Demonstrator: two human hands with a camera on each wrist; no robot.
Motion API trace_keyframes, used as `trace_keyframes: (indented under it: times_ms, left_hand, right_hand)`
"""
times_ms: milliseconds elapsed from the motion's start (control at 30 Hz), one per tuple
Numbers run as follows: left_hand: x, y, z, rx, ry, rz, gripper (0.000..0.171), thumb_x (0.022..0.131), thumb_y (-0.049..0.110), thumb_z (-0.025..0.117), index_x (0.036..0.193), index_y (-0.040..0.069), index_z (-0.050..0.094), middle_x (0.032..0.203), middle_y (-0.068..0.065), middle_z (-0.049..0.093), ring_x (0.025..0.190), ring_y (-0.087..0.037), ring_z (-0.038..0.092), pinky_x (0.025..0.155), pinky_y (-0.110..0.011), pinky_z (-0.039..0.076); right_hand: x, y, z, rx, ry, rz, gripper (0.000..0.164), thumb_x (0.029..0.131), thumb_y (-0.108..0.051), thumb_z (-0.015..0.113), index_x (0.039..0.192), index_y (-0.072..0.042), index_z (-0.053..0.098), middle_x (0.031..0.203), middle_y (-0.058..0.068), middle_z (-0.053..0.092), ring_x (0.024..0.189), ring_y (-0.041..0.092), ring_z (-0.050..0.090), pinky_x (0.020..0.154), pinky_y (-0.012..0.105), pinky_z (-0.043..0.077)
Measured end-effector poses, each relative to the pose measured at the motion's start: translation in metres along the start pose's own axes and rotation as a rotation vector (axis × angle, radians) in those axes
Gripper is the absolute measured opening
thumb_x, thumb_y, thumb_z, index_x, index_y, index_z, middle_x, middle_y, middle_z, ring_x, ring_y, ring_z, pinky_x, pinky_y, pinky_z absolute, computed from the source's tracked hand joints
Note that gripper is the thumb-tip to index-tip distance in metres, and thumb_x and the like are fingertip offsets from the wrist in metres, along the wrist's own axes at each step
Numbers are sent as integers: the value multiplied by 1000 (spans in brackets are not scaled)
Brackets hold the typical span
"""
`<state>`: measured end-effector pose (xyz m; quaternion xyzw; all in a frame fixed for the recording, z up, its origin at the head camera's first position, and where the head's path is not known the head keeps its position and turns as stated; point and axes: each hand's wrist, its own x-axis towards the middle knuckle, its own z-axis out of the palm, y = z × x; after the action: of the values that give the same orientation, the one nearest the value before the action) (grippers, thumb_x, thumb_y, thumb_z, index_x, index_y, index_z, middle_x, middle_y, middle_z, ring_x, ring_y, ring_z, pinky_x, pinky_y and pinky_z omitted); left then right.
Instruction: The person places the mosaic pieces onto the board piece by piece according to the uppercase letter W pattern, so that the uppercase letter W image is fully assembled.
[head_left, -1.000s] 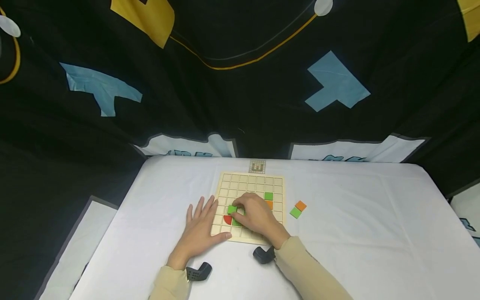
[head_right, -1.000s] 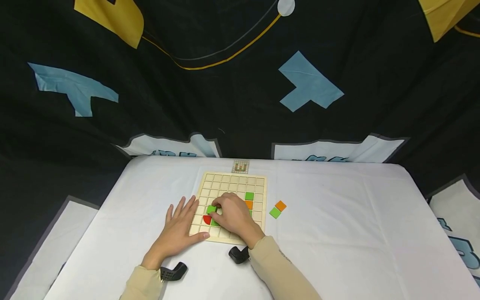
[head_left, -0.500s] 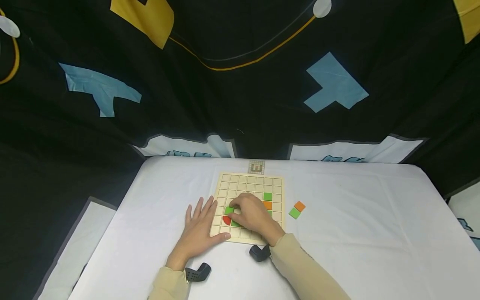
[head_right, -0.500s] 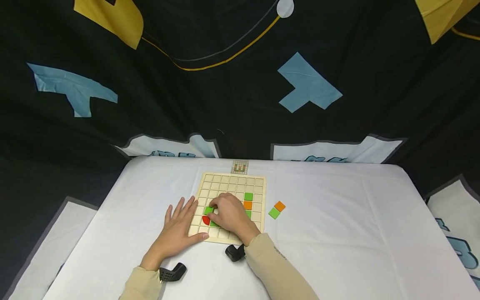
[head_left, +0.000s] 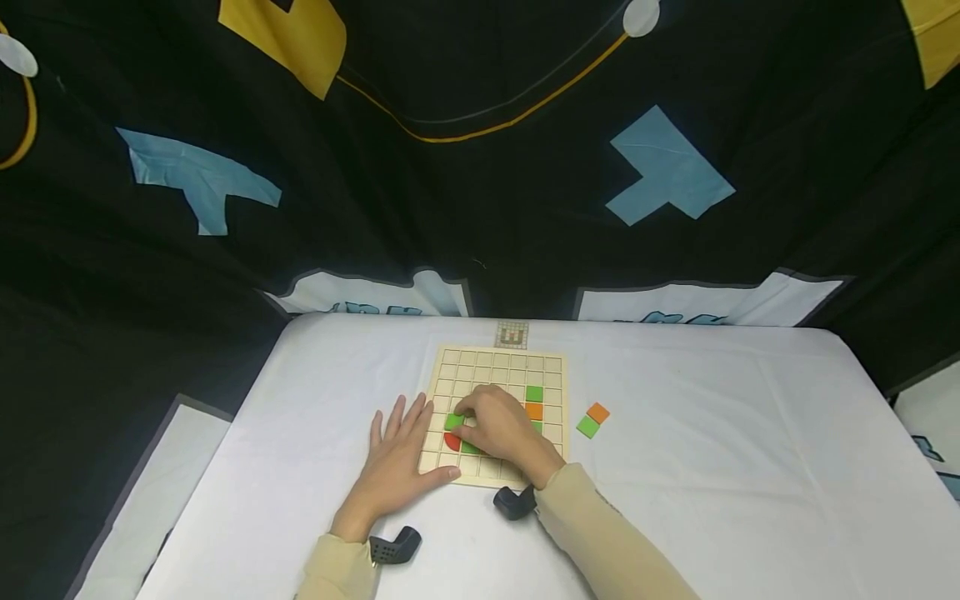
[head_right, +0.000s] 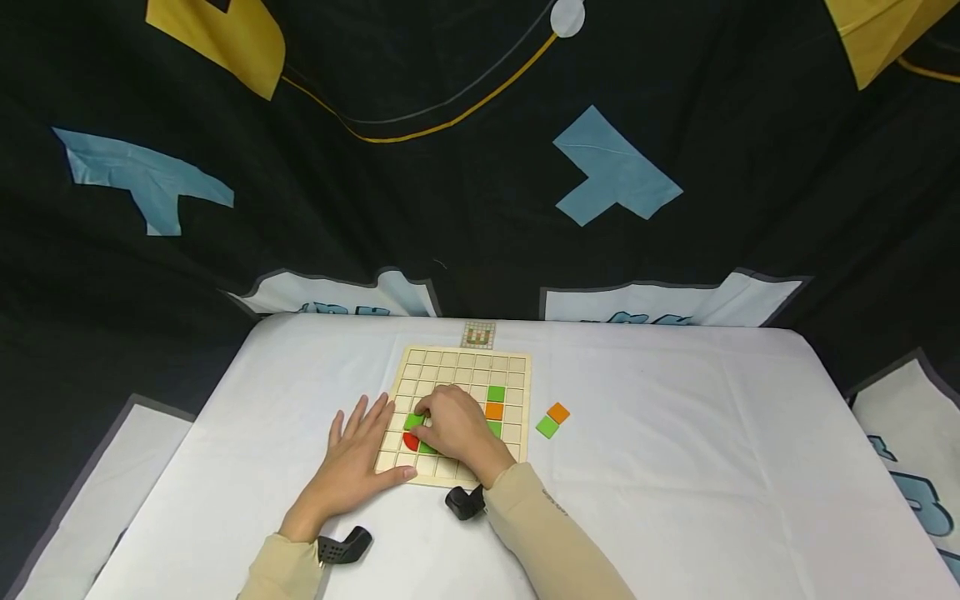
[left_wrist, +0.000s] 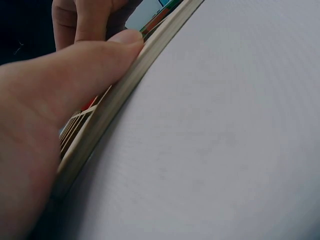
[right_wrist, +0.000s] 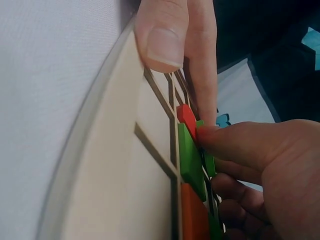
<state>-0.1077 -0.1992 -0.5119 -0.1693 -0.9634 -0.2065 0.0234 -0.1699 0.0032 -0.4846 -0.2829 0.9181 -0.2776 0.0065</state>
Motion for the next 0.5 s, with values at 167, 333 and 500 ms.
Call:
trace_keyframes:
  times_ms: [167, 333, 500]
  left_hand:
    - [0, -1, 1, 7, -4, -1, 108, 84, 71, 62, 158, 1, 27, 166, -15, 20, 152, -42, 8, 117, -67, -1]
    - [0, -2, 1, 8, -7, -3, 108, 83, 71, 62, 158, 1, 27, 166, -15, 20, 152, -41, 8, 116, -67, -1]
    - [0, -2, 2, 5, -4, 1, 108, 84, 71, 62, 158, 1, 27, 166, -15, 20, 152, -42, 7, 116, -67, -2]
  right_hand:
    - [1, 0, 1, -4, 1, -7, 23, 85, -29, 80, 102, -13, 80, 95, -5, 73, 90, 11, 63, 82, 28, 53]
    - [1, 1, 1, -4, -3, -4, 24, 86, -28, 80, 104, -13, 79, 97, -3, 73, 91, 12, 63, 84, 29, 53]
    - [1, 0, 0, 6, -6, 5, 26, 86, -28, 80, 106, -12, 79, 98, -3, 72, 92, 13, 63, 84, 29, 53]
